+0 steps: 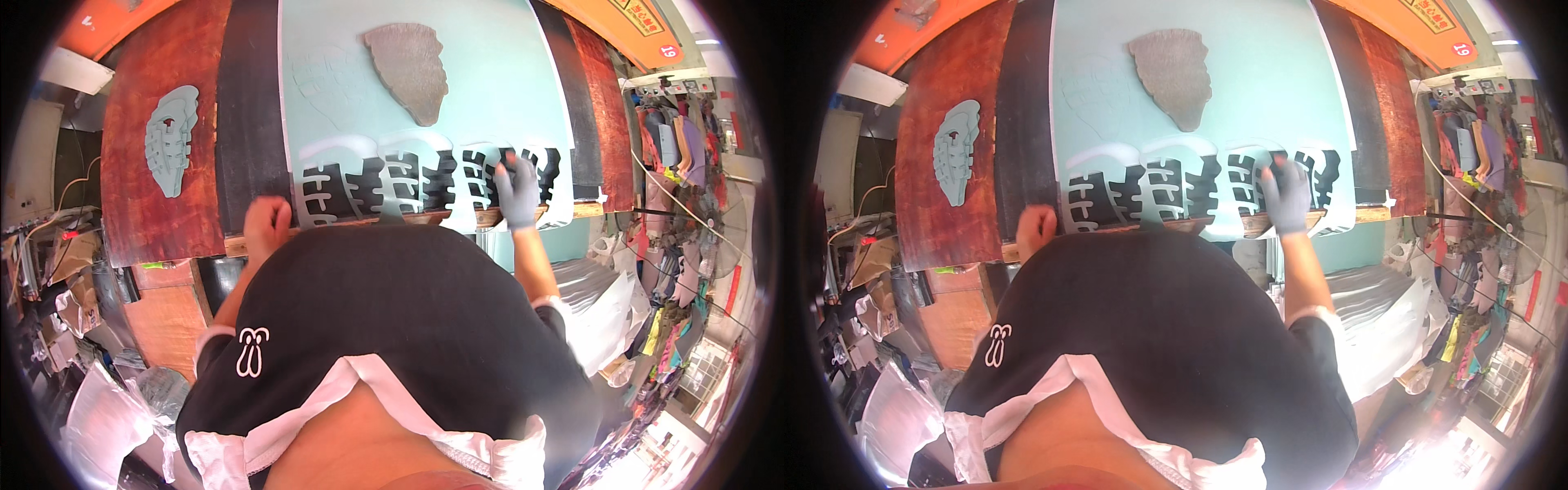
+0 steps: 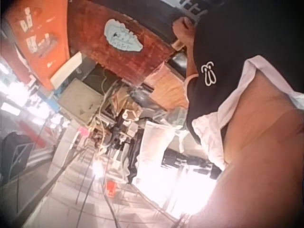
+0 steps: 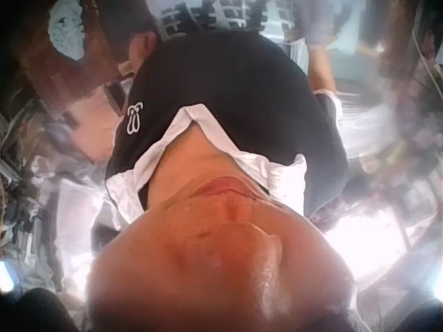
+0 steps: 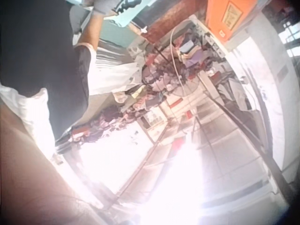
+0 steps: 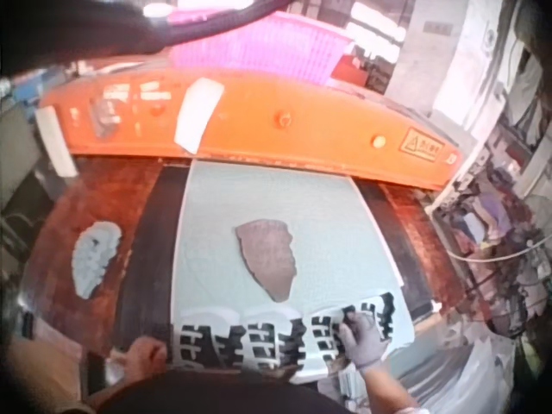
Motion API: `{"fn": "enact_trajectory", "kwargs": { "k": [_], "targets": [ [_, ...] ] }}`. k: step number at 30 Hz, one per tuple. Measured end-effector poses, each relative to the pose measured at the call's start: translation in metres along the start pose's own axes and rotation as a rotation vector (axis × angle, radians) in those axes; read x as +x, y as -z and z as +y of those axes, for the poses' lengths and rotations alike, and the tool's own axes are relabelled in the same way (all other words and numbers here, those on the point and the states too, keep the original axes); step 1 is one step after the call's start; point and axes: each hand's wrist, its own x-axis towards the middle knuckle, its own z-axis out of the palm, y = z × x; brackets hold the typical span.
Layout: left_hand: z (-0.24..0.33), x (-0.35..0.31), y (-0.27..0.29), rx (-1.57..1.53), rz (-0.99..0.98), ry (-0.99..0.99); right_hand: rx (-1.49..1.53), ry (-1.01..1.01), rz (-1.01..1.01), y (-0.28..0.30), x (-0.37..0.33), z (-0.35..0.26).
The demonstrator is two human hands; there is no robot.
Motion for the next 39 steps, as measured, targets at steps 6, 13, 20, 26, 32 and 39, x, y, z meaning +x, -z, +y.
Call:
{"fn": "enact_trajectory", "kwargs": {
  "k": [6, 13, 20, 26, 32, 39],
  "targets": [
    [0.004, -0.019, -0.021, 0.228, 0.243, -0.214, -0.173, 0.388, 0.307, -0.019, -0.048, 0.024],
    [0.0, -0.025, -0.03, 0.284, 0.36, -0.276, -0.07, 0.531, 0.366, -0.018, -0.034, 0.022],
    [-0.019, -0.02, -0.053, 0.329, 0.501, -0.191, -0.015, 0.544, 0.327, -0.041, -0.014, 0.044],
    [-0.023, -0.01, -0.072, 0.4, 0.559, -0.096, 0.669, 0.219, 0.556, 0.069, 0.08, 0.07],
    [-0.038, -0.009, -0.082, 0.446, 0.701, -0.198, 0.776, 0.217, 0.566, 0.12, 0.147, 0.105],
    [-0.076, -0.009, -0.082, 0.509, 0.666, -0.042, -0.278, 0.174, 0.412, 0.038, 0.056, 0.202]
  ]
}}
